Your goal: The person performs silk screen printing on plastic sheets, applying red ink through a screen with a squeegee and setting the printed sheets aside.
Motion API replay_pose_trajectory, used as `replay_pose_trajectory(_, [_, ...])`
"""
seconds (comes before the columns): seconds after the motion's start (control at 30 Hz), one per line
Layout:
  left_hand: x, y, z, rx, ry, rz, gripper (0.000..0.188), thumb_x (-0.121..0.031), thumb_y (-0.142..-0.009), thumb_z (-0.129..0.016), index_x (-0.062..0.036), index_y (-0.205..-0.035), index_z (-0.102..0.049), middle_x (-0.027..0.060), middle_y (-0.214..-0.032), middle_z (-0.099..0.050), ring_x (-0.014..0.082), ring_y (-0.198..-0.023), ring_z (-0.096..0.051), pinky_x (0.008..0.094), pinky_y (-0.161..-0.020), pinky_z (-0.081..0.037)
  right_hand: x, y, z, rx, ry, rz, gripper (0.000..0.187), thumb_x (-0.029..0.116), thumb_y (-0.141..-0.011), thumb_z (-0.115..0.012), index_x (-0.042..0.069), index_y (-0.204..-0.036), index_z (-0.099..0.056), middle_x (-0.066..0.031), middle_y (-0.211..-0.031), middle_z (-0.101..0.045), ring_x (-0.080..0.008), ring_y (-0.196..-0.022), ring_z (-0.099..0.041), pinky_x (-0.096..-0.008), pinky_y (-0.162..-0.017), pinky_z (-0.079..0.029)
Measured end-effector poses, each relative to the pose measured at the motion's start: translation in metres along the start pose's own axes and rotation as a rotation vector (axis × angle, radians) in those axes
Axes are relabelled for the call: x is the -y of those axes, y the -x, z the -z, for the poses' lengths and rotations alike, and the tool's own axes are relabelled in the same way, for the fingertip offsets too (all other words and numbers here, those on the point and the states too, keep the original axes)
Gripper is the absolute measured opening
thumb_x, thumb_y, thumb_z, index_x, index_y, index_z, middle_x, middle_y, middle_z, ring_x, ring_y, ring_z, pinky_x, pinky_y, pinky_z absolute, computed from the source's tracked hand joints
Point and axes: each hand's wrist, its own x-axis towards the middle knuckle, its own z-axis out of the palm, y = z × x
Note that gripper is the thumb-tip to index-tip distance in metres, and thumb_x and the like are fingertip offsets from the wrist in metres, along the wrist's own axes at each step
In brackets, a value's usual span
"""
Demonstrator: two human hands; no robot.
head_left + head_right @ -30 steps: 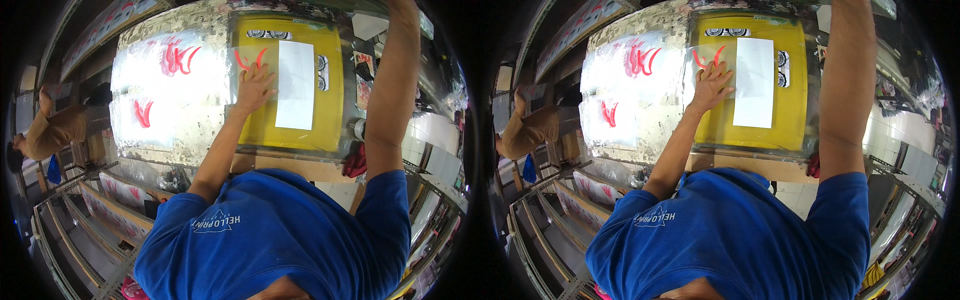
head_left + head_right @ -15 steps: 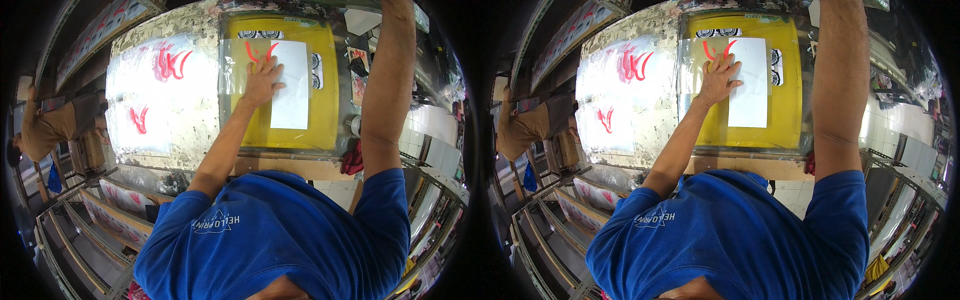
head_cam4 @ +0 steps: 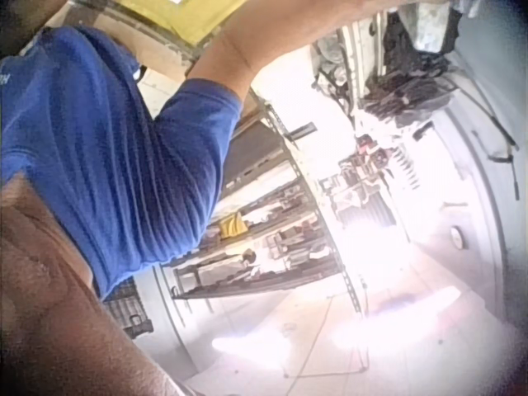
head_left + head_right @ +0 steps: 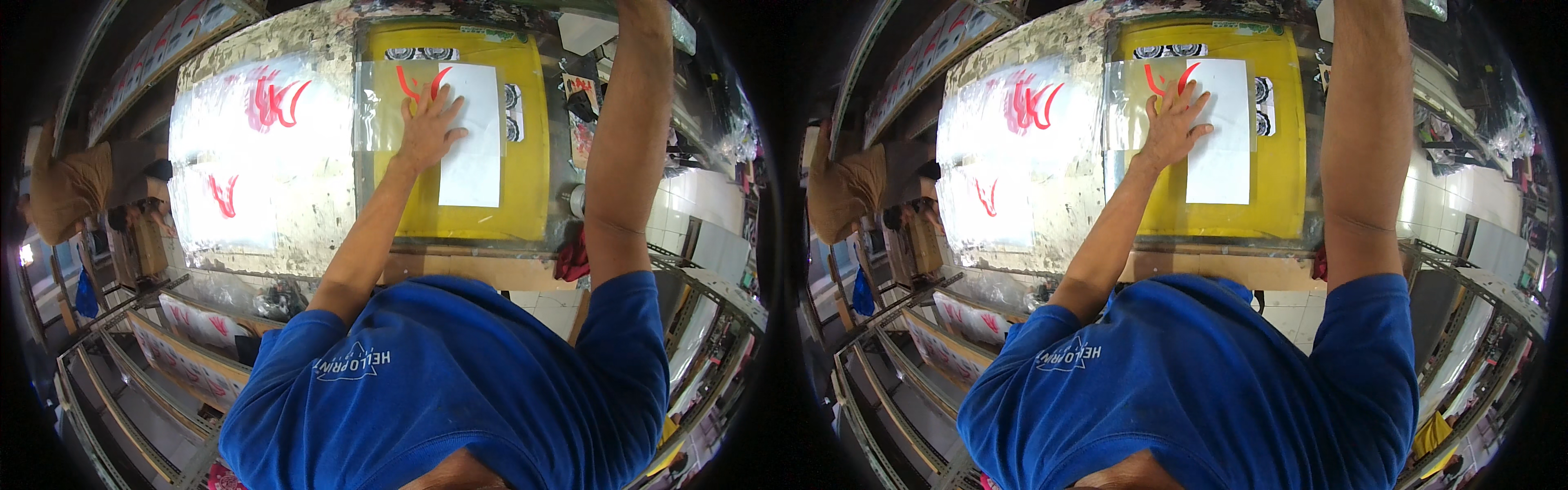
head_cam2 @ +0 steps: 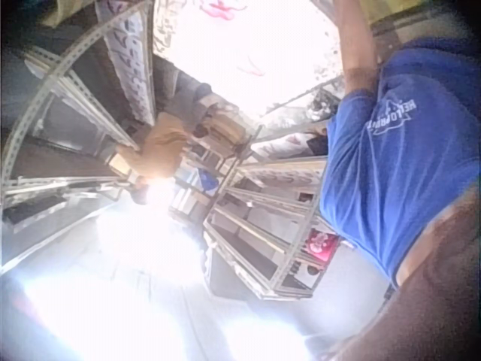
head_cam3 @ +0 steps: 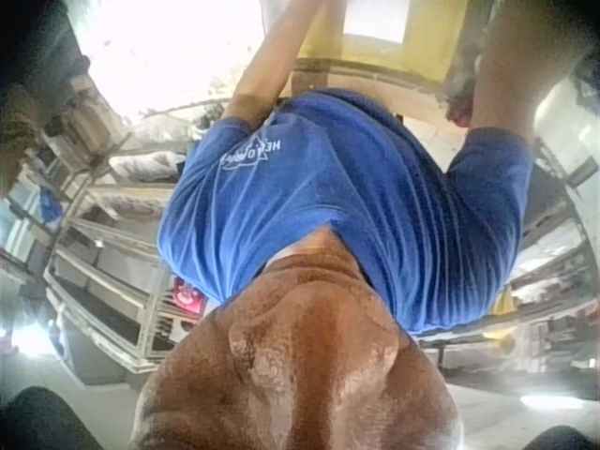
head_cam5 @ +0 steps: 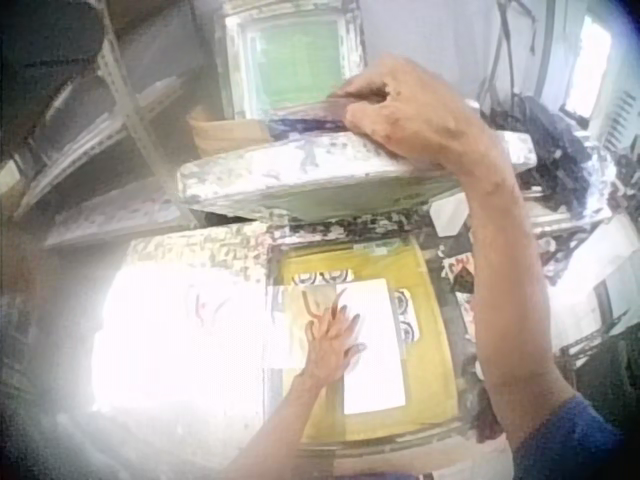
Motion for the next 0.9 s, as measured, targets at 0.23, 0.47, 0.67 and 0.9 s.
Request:
replay_pose_trajectory(0.23, [-0.038, -0.006, 0.114, -0.648, 0.932, 0.308, 0.109, -0.045, -0.076, -0.085, -0.0007, -0.157, -0.027, 0.0112, -0.14, -0.053, 0.0299, -0.131, -0.049, 0.0428, -0.101, -0.038, 0.017, 0.053, -0.014, 0.064, 0.201, -0.118, 0.041, 0.021, -0.08, -0.061, 0.002, -0.114, -0.075, -0.0141, -0.086, -0.075, -0.0206, -0.067, -0.067, -0.0323, -0.062, -0.05])
replay_pose_trajectory(0.47, [-0.044, 0.081, 0.129, -0.518, 1.206, 0.714, 0.102, -0.006, -0.068, -0.093, 0.0064, -0.151, -0.035, 0.014, -0.13, -0.06, 0.0219, -0.117, -0.059, 0.036, -0.105, -0.047, 0.024, 0.185, -0.072, 0.047, 0.153, 0.022, 0.047, 0.021, -0.079, -0.077, 0.023, -0.126, -0.071, -0.0078, -0.092, -0.067, -0.0284, -0.08, -0.06, -0.0393, -0.074, -0.047])
replay_pose_trajectory(0.67, [-0.015, 0.152, 0.052, -0.418, 0.595, 0.555, 0.085, -0.018, -0.06, -0.095, 0.0022, -0.134, -0.058, 0.0189, -0.138, -0.055, 0.0311, -0.125, -0.053, 0.0428, -0.106, -0.042, -0.004, 0.256, -0.148, 0.297, -0.028, -0.164, 0.057, 0.019, -0.079, -0.077, 0.024, -0.134, -0.065, -0.0069, -0.098, -0.065, -0.0266, -0.088, -0.06, -0.0429, -0.086, -0.041])
replay_pose_trajectory(0.9, [-0.013, 0.159, 0.048, -0.328, 0.193, 0.506, 0.078, -0.033, -0.057, -0.092, 0.0022, -0.122, -0.065, 0.0226, -0.147, -0.045, 0.0404, -0.131, -0.04, 0.0518, -0.109, -0.029, -0.026, 0.268, -0.202, 0.449, 0.159, -0.212, 0.076, 0.016, -0.068, -0.079, 0.026, -0.14, -0.057, -0.0055, -0.118, -0.055, -0.0268, -0.112, -0.049, -0.0513, -0.097, -0.032])
